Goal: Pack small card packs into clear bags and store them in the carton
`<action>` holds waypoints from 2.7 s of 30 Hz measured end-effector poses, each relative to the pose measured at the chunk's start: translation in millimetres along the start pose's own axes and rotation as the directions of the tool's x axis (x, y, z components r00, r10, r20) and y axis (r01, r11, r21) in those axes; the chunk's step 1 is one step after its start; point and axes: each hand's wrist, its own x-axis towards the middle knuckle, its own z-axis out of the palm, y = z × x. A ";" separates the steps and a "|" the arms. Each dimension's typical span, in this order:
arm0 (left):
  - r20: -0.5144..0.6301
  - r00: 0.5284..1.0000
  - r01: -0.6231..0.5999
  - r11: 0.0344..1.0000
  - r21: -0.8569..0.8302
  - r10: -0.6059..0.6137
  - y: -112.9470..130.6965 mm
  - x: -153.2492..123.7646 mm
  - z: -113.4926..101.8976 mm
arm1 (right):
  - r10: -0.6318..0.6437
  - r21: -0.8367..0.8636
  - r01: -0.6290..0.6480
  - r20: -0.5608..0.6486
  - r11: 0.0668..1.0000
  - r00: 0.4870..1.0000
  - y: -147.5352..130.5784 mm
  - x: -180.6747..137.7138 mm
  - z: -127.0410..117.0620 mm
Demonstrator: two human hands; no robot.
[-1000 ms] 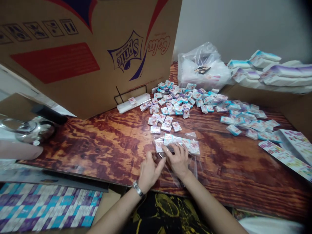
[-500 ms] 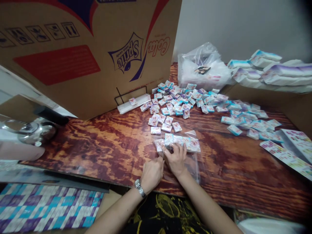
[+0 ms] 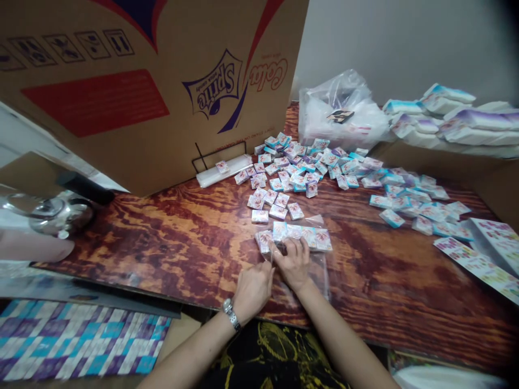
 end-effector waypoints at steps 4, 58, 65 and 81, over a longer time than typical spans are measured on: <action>-0.011 1.000 0.008 1.000 0.004 -0.008 -1.1 0.7 2.5 | 0.074 -0.023 -0.075 -0.035 0.997 0.997 -10.2 4.6 2.2; -0.136 0.869 -0.466 0.879 0.102 0.476 24.2 -23.6 -10.1 | -0.026 0.081 0.003 0.279 0.997 0.960 10.5 -55.0 -119.3; 0.057 0.851 -0.524 0.843 0.120 0.521 49.2 40.3 32.1 | 0.497 0.034 -0.566 0.435 0.824 0.750 36.5 -75.6 -112.6; 0.075 0.807 -0.586 0.810 -0.012 0.585 58.6 66.5 35.5 | 0.528 0.338 -0.673 0.431 0.657 0.732 55.4 -75.2 -110.0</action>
